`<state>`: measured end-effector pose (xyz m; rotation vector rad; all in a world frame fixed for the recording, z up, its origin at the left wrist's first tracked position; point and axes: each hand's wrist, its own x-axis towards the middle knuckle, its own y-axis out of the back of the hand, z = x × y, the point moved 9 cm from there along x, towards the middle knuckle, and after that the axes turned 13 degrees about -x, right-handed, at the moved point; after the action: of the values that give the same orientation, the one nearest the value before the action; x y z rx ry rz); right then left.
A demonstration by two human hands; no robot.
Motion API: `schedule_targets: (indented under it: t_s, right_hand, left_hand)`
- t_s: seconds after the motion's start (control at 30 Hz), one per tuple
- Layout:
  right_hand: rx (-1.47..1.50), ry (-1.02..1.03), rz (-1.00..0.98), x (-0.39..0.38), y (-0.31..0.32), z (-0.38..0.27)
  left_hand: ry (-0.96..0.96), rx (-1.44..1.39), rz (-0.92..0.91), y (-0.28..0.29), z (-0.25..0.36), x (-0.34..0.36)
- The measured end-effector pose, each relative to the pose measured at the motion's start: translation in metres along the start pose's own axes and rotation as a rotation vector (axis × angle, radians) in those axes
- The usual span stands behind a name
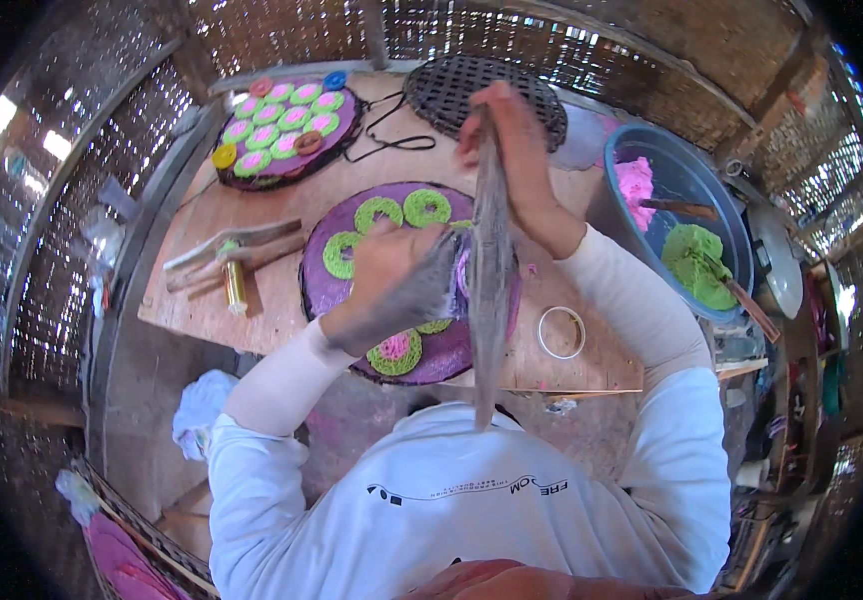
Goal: The person fills a piping bag with green and pink dough and pipes circular patterns onto a purple tray. They use a wooden tool to smooth the piped dough and arrange the finished items on the tray.
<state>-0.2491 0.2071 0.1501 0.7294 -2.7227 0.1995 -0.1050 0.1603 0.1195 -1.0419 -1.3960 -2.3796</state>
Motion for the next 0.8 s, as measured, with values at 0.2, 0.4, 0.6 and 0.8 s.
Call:
schedule_targets:
  t_s: [0.2,0.4,0.6,0.8]
  right_hand:
    - [-0.519,0.187,-0.317,-0.066,-0.009,-0.063]
    - [-0.783,0.616,-0.593,-0.132,0.021,-0.117]
    - [0.203,0.619,0.076,-0.076,0.199,-0.169]
    - [0.653,0.236,0.255,0.003,0.218,-0.055]
  left_hand:
    - [-0.102,-0.006,-0.155,0.009,0.029,0.013]
    - [0.193,-0.792,-0.695,-0.044,0.039,0.022]
    - [0.281,-1.253,-0.498,-0.070,0.038,0.041]
    - [0.097,-1.493,-0.082,-0.097,0.047,0.146]
